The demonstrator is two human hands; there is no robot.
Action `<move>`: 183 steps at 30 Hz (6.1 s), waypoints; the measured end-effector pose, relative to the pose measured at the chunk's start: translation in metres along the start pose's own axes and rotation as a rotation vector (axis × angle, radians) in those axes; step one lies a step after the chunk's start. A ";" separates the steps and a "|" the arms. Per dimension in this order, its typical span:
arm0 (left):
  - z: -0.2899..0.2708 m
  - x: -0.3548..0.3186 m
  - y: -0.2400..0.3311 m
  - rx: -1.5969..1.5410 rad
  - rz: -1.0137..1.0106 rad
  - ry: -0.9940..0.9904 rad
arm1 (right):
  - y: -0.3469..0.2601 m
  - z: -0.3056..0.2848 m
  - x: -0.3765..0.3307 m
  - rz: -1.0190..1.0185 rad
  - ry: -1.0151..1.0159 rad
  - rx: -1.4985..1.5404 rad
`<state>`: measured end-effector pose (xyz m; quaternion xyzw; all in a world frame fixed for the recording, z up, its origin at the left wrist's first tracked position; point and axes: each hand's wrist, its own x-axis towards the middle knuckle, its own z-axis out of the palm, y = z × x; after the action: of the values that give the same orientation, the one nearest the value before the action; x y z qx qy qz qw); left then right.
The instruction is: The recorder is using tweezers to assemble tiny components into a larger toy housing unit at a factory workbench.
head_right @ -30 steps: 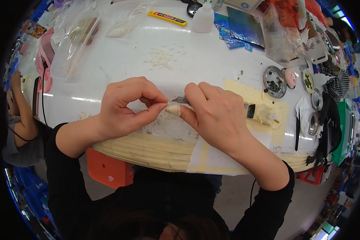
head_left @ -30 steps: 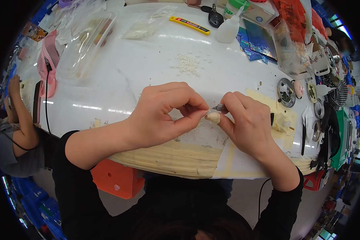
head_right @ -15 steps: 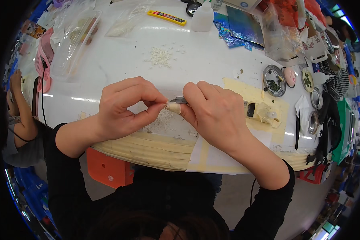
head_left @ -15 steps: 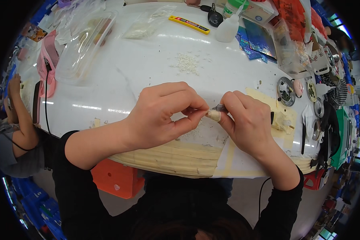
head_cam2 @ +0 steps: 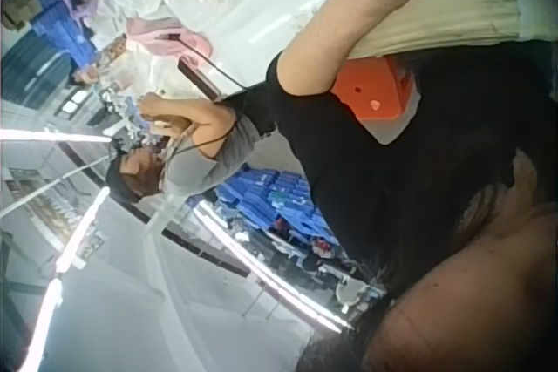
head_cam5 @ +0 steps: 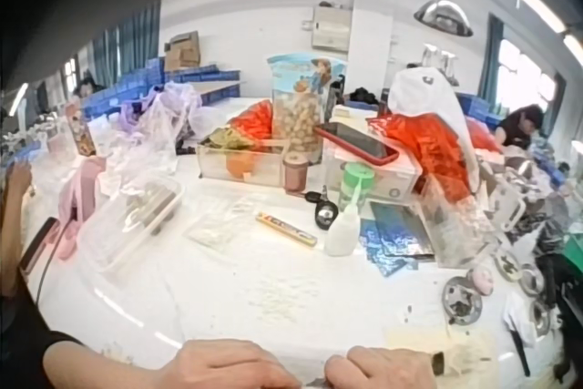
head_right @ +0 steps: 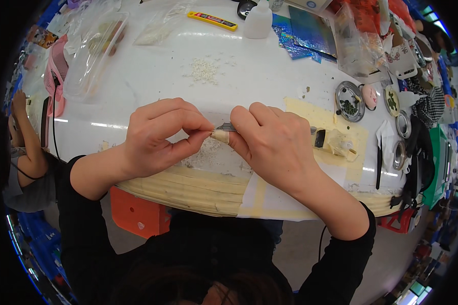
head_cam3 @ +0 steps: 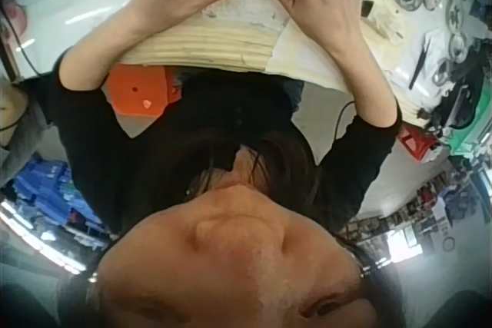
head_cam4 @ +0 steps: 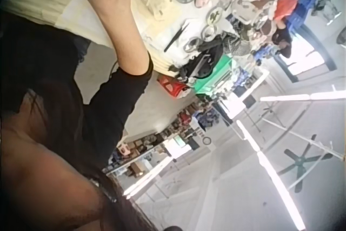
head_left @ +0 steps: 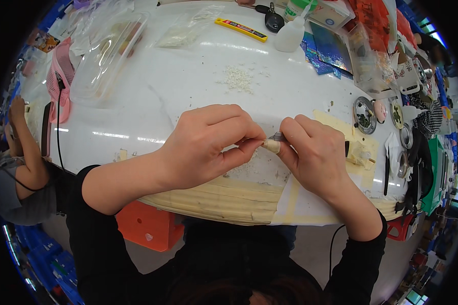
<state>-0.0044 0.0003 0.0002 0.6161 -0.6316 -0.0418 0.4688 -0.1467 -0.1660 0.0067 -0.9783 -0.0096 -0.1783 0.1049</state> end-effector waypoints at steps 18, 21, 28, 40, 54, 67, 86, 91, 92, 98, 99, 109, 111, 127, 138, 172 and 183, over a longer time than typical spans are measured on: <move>-0.003 0.000 0.002 -0.281 -0.265 -0.067 | -0.001 -0.004 0.000 -0.028 -0.017 -0.013; -0.005 0.002 0.004 -0.639 -0.649 -0.133 | 0.002 -0.001 -0.001 -0.014 0.000 -0.009; -0.008 0.007 -0.002 -0.969 -0.912 -0.186 | 0.006 0.002 0.000 -0.072 0.162 0.235; -0.009 0.007 -0.004 -1.044 -0.992 -0.146 | 0.004 0.003 0.001 -0.122 0.300 0.210; -0.007 0.006 -0.006 -1.100 -0.993 -0.114 | 0.006 0.013 0.001 -0.198 0.395 0.232; -0.003 0.001 -0.009 -1.271 -0.954 -0.194 | 0.001 0.005 -0.001 -0.094 0.234 0.556; -0.008 0.001 -0.003 -1.310 -0.768 -0.490 | -0.007 -0.022 -0.003 0.073 -0.212 1.113; -0.005 0.000 -0.005 -1.263 -0.687 -0.366 | -0.004 -0.019 -0.003 0.098 -0.113 1.025; -0.003 -0.002 -0.004 -1.247 -0.670 -0.347 | -0.004 -0.018 -0.002 0.085 -0.090 1.002; -0.004 0.000 -0.005 -0.872 -0.580 -0.156 | -0.006 -0.014 -0.001 0.168 -0.019 0.844; -0.004 0.001 -0.004 -0.765 -0.554 -0.107 | -0.006 -0.013 -0.001 0.167 0.002 0.810; 0.001 -0.002 -0.001 -0.446 -0.330 -0.033 | -0.005 -0.009 -0.002 0.157 -0.019 0.717; 0.001 -0.002 -0.002 -0.446 -0.325 -0.038 | -0.005 -0.009 -0.002 0.155 -0.021 0.716; 0.000 -0.001 0.001 -0.506 -0.401 -0.110 | -0.006 -0.009 -0.002 0.151 -0.017 0.668; -0.006 -0.001 -0.013 -0.625 -0.615 -0.061 | 0.002 -0.008 -0.005 0.092 -0.068 0.566; -0.004 0.003 -0.002 -1.004 -0.812 -0.260 | -0.003 -0.007 0.000 -0.013 0.069 0.586; -0.003 0.003 -0.004 -1.014 -0.794 -0.162 | -0.004 -0.013 0.001 0.022 0.087 0.578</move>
<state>0.0010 -0.0015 0.0010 0.4999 -0.2910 -0.5514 0.6011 -0.1504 -0.1650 0.0197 -0.8993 -0.0448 -0.2091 0.3816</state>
